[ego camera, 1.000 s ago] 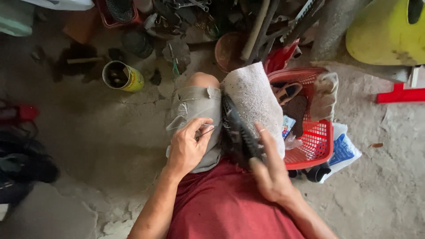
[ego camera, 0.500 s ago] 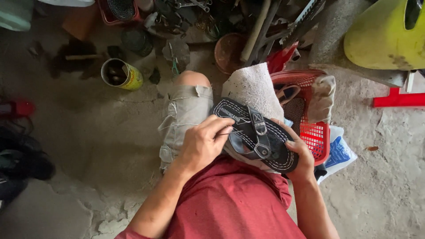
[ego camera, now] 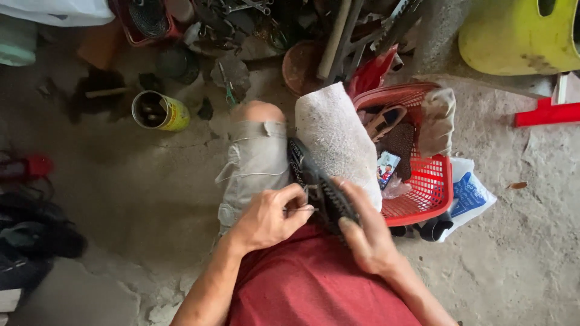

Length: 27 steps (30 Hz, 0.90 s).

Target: A person hand-sews the sole of a sandal using a needle and thread before picking up a black dress shoe.

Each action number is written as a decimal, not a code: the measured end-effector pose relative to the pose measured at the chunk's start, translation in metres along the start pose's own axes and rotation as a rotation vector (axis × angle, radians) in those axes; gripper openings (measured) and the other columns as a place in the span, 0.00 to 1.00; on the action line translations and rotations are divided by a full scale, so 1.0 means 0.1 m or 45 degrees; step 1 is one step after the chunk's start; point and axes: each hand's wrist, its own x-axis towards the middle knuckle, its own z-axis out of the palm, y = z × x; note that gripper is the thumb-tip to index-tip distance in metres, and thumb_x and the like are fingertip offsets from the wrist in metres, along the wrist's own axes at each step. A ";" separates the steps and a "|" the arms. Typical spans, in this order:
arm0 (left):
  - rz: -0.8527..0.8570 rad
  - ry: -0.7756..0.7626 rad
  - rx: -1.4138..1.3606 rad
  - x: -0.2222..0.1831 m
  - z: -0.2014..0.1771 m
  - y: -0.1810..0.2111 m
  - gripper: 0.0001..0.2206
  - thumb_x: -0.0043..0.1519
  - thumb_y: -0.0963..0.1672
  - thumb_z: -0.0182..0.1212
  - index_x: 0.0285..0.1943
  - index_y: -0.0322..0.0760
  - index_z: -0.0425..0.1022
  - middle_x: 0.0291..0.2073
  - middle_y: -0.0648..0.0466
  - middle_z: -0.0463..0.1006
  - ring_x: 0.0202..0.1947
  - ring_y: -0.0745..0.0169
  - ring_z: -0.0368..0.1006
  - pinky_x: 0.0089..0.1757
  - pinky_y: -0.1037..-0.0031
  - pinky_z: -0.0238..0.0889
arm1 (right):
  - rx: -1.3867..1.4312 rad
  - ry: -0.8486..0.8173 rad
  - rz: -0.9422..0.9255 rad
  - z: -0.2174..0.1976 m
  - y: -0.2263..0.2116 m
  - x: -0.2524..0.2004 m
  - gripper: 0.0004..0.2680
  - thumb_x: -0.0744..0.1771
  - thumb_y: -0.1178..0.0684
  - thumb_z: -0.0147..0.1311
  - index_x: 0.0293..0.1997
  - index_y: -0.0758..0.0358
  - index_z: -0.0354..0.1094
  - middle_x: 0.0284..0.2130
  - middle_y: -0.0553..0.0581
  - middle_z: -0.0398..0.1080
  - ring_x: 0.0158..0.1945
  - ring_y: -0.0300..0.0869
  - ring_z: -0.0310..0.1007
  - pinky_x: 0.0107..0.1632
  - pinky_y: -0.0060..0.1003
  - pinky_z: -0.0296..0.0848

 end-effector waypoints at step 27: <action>0.407 0.854 0.827 0.34 0.46 -0.26 0.07 0.62 0.40 0.64 0.47 0.43 0.80 0.37 0.58 0.77 0.34 0.59 0.77 0.27 0.72 0.72 | 0.879 0.419 0.737 -0.17 0.31 0.02 0.31 0.57 0.51 0.45 0.71 0.67 0.62 0.52 0.76 0.73 0.51 0.61 0.76 0.55 0.58 0.75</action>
